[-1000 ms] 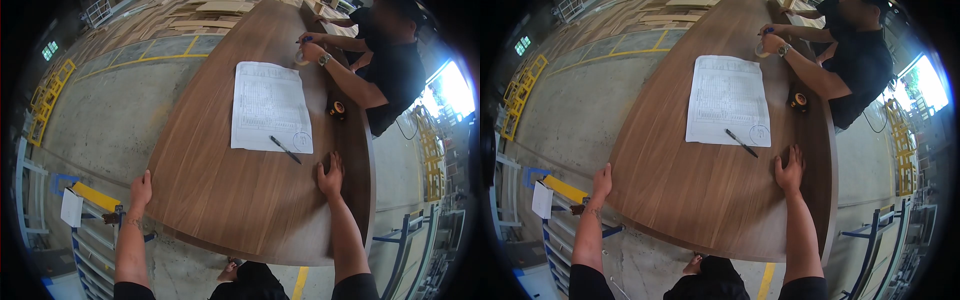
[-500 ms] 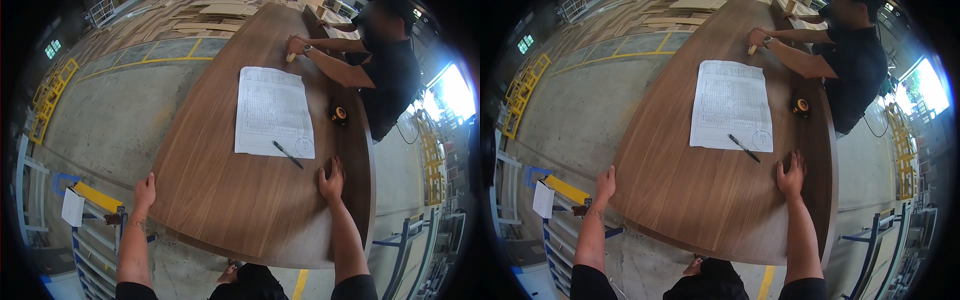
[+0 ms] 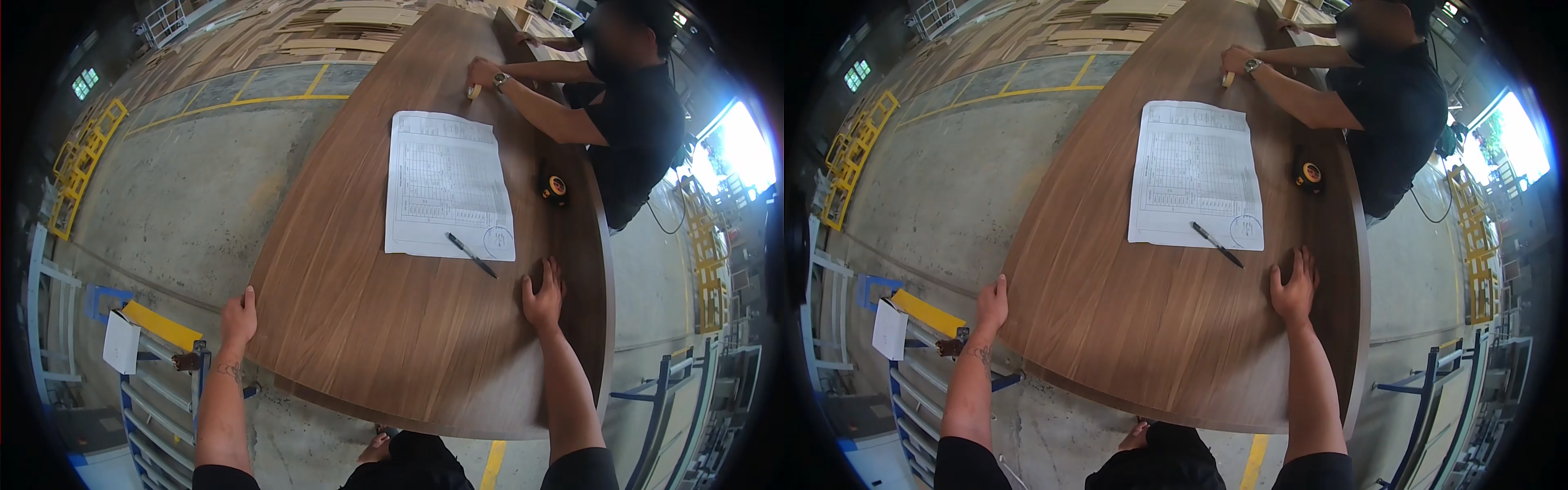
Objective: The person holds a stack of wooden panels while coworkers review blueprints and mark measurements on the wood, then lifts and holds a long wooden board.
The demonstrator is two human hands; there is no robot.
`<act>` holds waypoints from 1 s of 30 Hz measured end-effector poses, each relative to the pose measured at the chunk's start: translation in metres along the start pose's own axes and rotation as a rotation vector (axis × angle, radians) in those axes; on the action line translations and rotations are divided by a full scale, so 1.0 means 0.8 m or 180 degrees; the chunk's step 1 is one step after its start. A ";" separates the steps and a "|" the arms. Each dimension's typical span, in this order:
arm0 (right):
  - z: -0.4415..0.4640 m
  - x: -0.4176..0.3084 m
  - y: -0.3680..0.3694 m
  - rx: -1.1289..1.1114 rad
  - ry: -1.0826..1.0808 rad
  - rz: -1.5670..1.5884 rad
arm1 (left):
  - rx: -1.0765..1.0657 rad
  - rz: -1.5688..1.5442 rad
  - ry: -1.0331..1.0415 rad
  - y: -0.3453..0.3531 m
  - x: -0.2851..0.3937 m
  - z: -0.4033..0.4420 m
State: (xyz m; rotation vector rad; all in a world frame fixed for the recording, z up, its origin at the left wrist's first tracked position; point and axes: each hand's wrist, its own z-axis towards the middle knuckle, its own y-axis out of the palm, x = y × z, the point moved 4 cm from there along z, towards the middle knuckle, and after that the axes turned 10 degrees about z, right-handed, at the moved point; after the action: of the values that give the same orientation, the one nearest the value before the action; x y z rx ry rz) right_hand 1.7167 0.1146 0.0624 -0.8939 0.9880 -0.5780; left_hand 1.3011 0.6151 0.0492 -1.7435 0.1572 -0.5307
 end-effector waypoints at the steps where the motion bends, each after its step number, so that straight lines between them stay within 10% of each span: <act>1: -0.001 0.000 0.000 0.0007 0.0008 -0.0025 | 0.0004 -0.0005 -0.0013 0.000 0.000 0.000; 30: 0.001 -0.002 0.001 -0.0109 0.0081 -0.0161 | -0.0065 -0.0021 -0.0138 -0.001 -0.002 0.000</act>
State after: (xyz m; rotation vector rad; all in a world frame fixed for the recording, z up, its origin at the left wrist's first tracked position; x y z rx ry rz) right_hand 1.7171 0.1166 0.0624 -0.9462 1.0032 -0.6181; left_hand 1.2997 0.6156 0.0495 -1.7745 0.1268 -0.4973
